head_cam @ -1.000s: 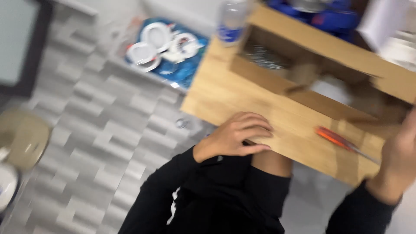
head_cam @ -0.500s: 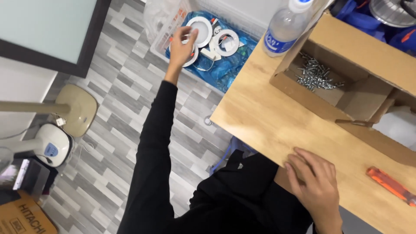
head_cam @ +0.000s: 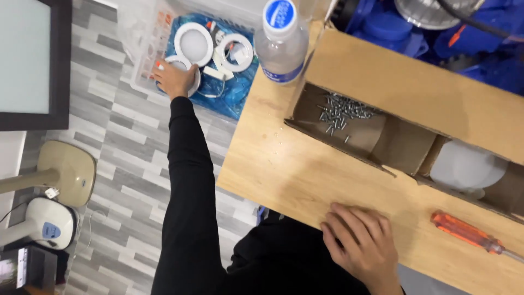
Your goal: Assembling LED downlight fixtures by combining the LED board, housing, diffuser, and trim ring, using a screwdriver for fastening.
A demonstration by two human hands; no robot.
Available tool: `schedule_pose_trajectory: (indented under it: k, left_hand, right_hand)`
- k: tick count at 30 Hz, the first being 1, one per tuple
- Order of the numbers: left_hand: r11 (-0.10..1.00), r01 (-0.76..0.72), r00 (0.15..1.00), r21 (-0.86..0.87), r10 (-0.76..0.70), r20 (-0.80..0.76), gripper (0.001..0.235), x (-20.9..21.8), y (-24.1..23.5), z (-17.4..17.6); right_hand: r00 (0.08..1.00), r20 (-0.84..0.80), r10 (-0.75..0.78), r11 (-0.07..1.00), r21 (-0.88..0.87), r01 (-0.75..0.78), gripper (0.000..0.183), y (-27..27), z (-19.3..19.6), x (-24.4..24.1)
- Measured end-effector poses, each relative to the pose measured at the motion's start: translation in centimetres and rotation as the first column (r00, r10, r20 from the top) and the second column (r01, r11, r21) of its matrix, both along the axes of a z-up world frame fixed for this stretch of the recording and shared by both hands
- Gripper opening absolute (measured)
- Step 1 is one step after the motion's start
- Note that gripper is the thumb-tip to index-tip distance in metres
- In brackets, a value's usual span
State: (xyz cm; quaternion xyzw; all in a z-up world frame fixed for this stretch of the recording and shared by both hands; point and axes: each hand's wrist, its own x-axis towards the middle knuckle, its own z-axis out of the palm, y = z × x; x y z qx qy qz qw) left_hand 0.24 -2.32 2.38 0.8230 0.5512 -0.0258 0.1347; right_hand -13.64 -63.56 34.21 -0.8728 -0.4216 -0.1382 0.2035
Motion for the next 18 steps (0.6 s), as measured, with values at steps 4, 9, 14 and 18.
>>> schedule_pose_trajectory:
  k: [4, 9, 14, 18]
  left_hand:
    - [0.998, 0.008, 1.0, 0.068, -0.01, 0.024, 0.116, -0.1, 0.0, -0.2]
    - [0.991, 0.135, 0.899, 0.009, -0.126, 0.418, 0.112, -1.5, 0.3, 1.5]
    - [0.906, 0.392, 0.57, -0.159, -0.104, 0.815, 0.072, -6.4, -5.7, 11.4]
    - [0.675, 0.729, 0.225, -0.116, -0.076, 0.971, 0.083, -12.8, -12.4, 19.2]
  right_hand:
    - [1.0, 0.021, 0.003, 1.0, -0.003, -0.003, 0.013, 0.1, -0.3, 0.1]
    - [0.997, 0.069, 0.022, 0.998, 0.058, -0.026, 0.011, 0.5, 0.8, 0.0]
    - [0.998, 0.061, -0.016, 0.997, 0.073, 0.012, 0.012, 0.3, 1.0, -0.9]
    - [0.994, -0.056, -0.093, 0.983, 0.154, 0.1, 0.007, 0.5, 1.4, -1.9]
